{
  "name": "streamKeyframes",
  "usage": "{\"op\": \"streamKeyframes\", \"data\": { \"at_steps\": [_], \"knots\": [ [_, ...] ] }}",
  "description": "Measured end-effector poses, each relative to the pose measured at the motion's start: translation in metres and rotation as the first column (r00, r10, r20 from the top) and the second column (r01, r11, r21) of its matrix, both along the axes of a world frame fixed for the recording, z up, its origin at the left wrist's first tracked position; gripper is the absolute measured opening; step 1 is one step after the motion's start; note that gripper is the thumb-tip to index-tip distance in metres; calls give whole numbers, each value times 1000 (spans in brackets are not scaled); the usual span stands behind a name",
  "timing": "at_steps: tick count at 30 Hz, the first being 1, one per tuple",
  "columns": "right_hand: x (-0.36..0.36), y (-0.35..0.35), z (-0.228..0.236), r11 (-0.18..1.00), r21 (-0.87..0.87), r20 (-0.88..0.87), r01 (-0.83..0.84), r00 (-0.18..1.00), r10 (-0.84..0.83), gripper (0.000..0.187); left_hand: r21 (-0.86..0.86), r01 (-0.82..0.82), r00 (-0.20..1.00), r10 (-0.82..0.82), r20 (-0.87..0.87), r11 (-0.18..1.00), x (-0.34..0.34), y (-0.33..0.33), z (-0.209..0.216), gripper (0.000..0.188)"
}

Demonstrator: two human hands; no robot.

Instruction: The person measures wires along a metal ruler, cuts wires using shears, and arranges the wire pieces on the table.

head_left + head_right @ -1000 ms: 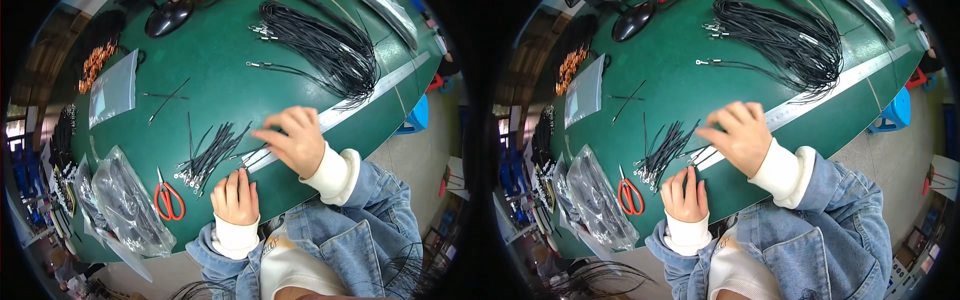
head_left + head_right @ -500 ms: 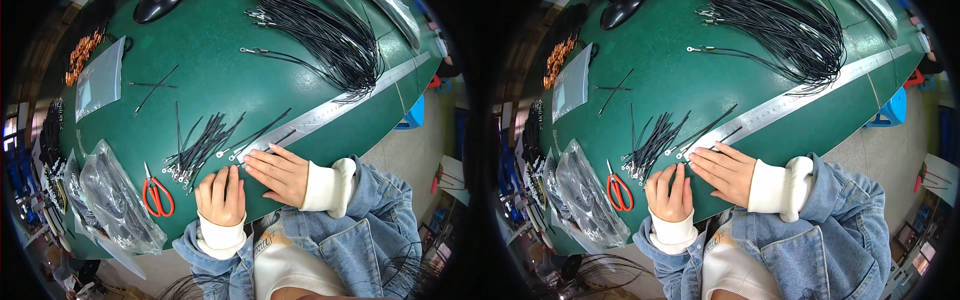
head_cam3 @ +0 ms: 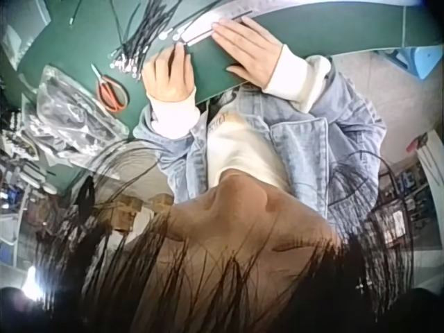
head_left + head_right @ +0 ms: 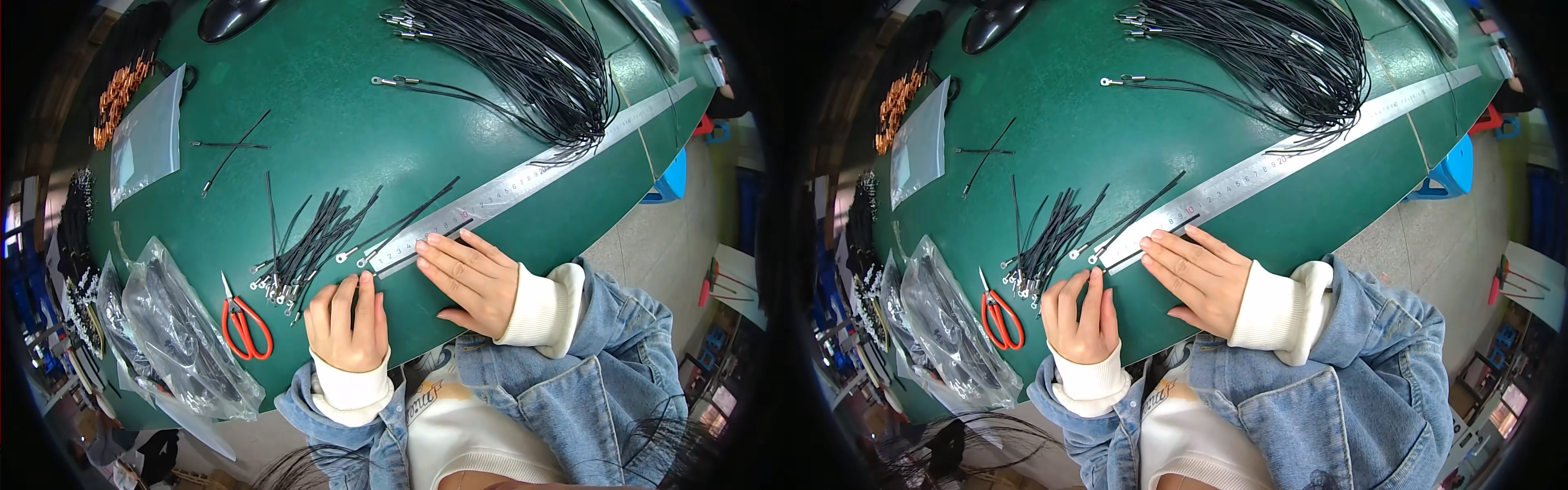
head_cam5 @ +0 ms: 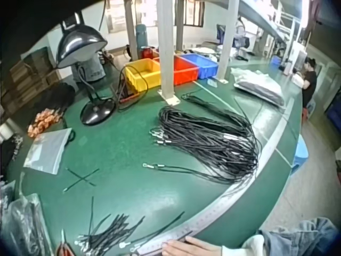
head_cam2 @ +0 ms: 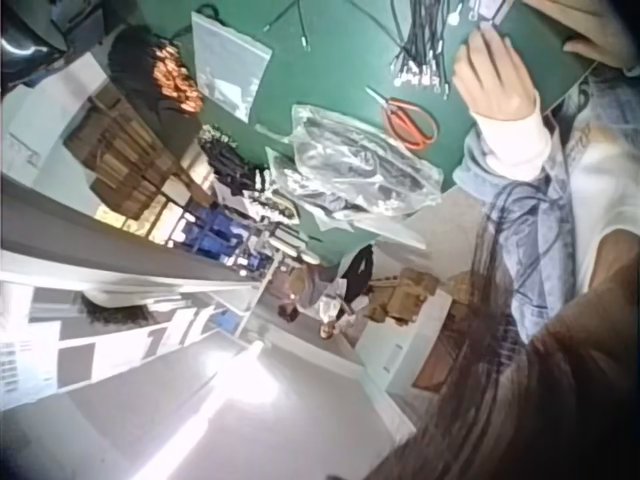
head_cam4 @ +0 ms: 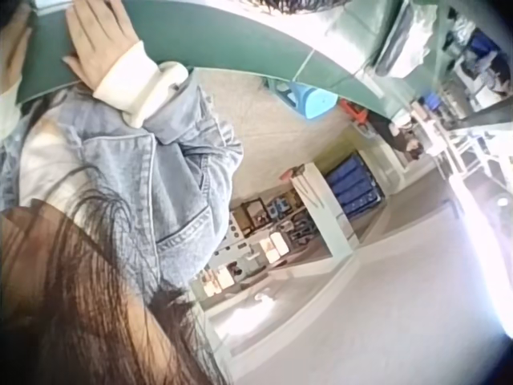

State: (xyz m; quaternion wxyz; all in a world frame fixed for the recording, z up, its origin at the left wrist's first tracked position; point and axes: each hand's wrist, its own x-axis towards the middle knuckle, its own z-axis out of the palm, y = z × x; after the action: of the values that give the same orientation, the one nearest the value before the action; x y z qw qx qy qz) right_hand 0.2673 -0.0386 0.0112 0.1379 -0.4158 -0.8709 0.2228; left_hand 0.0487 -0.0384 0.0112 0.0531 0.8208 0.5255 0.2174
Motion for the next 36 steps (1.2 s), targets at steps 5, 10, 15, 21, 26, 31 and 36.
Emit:
{"op": "streamKeyframes", "data": {
  "at_steps": [5, 10, 15, 21, 26, 31, 36],
  "knots": [
    [1, 4, 7, 1000, 16, -16, 7, 1000, -7, 70, -77, -39, 988, 50, 146, 996, 4, 6, -1, 25],
    [11, 39, 36, 989, 135, 0, 62, 998, -62, 53, -132, -31, 995, 43, 95, 991, 5, 8, -7, 29],
    [19, 88, 33, 992, 118, -92, 45, 995, -35, 30, -93, -113, 987, 123, 107, 989, -16, 2, 3, 28],
    [10, 102, 14, 999, -15, -105, -31, 994, 29, 13, 57, -420, 907, 421, -9, 906, -65, 1, 16, 19],
    [1, 99, 6, 995, 71, -30, -66, 997, 68, 14, 18, -375, 922, 371, 111, 927, -51, 0, 17, 23],
    [4, 94, 19, 1000, 19, -116, 15, 993, -13, 11, -10, -216, 968, 216, 127, 976, -31, -4, 14, 30],
    [3, 68, 24, 982, -185, -218, 49, 972, -89, 10, -44, -127, 972, 133, 195, 991, -15, -9, 10, 35]
  ]
}}
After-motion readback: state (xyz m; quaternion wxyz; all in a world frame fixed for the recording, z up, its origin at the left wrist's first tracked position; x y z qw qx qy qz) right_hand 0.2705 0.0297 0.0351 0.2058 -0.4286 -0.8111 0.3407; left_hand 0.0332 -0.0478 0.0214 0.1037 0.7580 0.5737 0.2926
